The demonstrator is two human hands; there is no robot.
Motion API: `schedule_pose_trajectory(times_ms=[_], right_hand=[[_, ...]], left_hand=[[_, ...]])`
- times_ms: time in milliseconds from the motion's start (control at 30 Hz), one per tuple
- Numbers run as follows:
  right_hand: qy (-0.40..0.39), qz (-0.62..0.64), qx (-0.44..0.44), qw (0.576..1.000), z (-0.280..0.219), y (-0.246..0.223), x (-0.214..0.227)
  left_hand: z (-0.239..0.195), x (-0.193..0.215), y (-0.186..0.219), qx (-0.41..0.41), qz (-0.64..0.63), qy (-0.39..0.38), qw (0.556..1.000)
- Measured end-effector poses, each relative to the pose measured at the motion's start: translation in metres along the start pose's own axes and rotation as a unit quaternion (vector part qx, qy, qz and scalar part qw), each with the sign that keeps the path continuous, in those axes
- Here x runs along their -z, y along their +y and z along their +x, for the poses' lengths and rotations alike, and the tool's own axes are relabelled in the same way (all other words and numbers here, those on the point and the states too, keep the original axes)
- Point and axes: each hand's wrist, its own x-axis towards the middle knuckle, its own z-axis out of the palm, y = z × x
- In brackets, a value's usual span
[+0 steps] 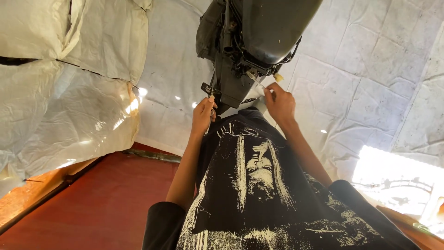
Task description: The person uses a screwdriver to work on the underside of a motorcycle seat, manipulating components and wires. They also hold a small spray bottle in their left hand while performing the task.
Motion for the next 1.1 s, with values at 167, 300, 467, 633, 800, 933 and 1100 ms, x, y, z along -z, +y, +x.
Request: schedule_pose_trajectory(times_ms=[167,300,467,633,800,933,1100], right_hand=[[-0.016,0.008,-0.025,1.0,0.001,-0.004,0.012],[-0.016,0.012,-0.028,0.999,0.011,0.0,-0.002],[-0.024,0.023,-0.033,0.999,0.003,0.003,0.004],[-0.014,0.035,-0.02,0.999,0.008,0.0,0.002],[-0.017,0.065,-0.022,0.998,0.002,0.036,0.029],[-0.021,0.085,0.022,0.996,0.031,0.04,0.0],[-0.048,0.148,0.057,0.986,0.021,0.035,0.009]], left_hand=[[0.003,0.005,-0.01,-0.001,0.008,0.014,1.0],[0.004,0.001,-0.012,-0.012,0.022,0.018,1.0],[-0.011,0.002,0.009,-0.012,0.031,0.018,0.999],[-0.018,-0.007,0.014,-0.002,0.045,0.026,0.999],[-0.021,-0.028,0.024,-0.021,0.04,0.056,0.997],[-0.028,-0.058,0.029,-0.014,0.044,0.08,0.996],[-0.044,-0.083,0.029,-0.007,0.042,0.102,0.994]])
